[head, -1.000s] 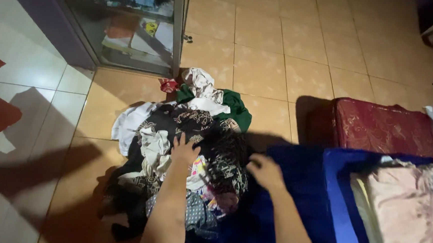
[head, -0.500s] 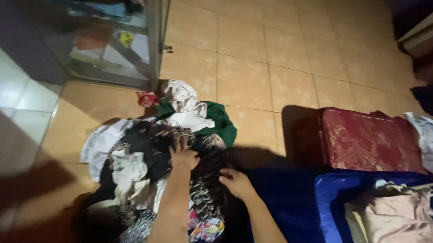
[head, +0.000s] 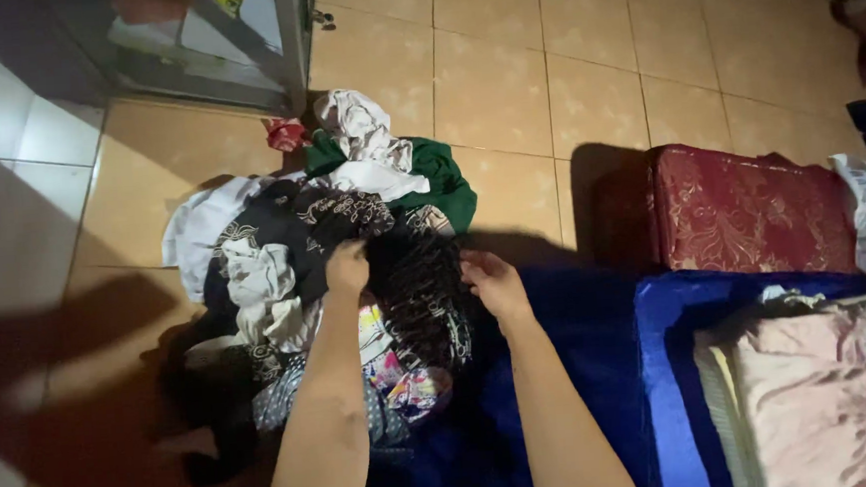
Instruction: Fold various pieces of laundry on a bed and stack them.
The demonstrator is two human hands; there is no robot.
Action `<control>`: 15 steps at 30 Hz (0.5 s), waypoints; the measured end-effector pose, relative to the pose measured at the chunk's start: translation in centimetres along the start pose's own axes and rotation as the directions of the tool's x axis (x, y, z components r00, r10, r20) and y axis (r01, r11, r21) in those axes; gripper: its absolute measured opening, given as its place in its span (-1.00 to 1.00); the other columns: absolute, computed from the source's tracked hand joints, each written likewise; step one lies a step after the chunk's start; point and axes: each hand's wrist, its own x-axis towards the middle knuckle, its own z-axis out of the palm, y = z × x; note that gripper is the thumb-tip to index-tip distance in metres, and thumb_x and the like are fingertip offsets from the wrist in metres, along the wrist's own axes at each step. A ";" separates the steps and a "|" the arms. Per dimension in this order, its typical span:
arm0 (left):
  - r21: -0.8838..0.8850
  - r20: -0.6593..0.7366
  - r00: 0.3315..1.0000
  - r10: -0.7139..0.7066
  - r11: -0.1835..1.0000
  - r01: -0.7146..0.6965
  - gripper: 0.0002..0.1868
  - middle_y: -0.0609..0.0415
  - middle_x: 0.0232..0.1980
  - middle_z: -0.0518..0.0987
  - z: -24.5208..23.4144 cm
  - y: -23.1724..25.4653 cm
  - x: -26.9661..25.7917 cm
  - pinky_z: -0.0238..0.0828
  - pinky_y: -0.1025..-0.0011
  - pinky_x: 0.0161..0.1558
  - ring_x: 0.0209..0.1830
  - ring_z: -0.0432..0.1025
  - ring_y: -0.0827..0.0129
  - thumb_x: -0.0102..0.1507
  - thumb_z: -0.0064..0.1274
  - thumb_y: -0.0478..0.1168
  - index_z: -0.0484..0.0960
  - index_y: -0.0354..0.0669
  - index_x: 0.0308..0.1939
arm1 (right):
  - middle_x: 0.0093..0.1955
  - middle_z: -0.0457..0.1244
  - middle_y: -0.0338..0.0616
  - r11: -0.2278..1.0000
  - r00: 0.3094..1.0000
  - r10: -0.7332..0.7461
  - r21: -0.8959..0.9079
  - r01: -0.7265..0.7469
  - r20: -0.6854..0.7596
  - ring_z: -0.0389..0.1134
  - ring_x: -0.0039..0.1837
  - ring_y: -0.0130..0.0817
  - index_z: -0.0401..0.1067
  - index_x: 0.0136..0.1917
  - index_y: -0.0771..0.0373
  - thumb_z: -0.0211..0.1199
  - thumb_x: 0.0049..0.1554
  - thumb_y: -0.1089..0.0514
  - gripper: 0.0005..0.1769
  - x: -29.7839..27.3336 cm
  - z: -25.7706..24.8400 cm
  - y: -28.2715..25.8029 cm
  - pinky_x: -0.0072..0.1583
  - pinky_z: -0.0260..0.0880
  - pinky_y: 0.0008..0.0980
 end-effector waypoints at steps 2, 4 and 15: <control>-0.257 -0.109 0.992 -0.064 0.966 0.034 -0.65 0.14 0.19 0.61 -3.3 1.5 -0.1 0.41 0.25 0.14 0.07 0.46 0.16 0.32 -0.08 -0.24 0.72 0.07 0.12 | 0.01 0.42 -0.25 0.998 1.000 0.001 0.057 -0.001 0.008 0.39 -0.04 -0.49 0.55 0.23 0.17 0.29 0.17 0.05 -0.62 -0.8 0.2 -0.9 -0.04 0.34 -0.45; -0.525 -0.014 0.970 -0.242 0.828 0.199 -0.71 0.09 0.04 0.70 -6.9 3.1 -0.1 0.47 0.18 -0.10 -0.17 0.52 0.03 0.36 -0.11 -0.22 0.71 -0.03 0.03 | 0.05 0.42 -0.31 0.996 0.999 0.035 0.079 -0.036 0.008 0.42 -0.02 -0.51 0.51 0.26 0.15 0.28 0.16 0.03 -0.58 -1.8 0.4 -1.7 -0.02 0.37 -0.46; -0.857 0.179 0.801 0.571 0.491 -0.158 -0.79 0.18 -0.20 0.47 -13.3 25.4 -9.4 0.32 0.48 -0.12 -0.20 0.34 0.47 0.41 -0.04 -0.22 0.58 -0.15 0.08 | 0.20 0.33 -0.10 0.971 0.970 -0.174 0.193 0.140 0.168 0.37 0.16 -0.18 0.20 0.40 0.20 0.47 -0.07 0.26 -0.19 -6.4 3.5 -4.7 0.16 0.40 -0.12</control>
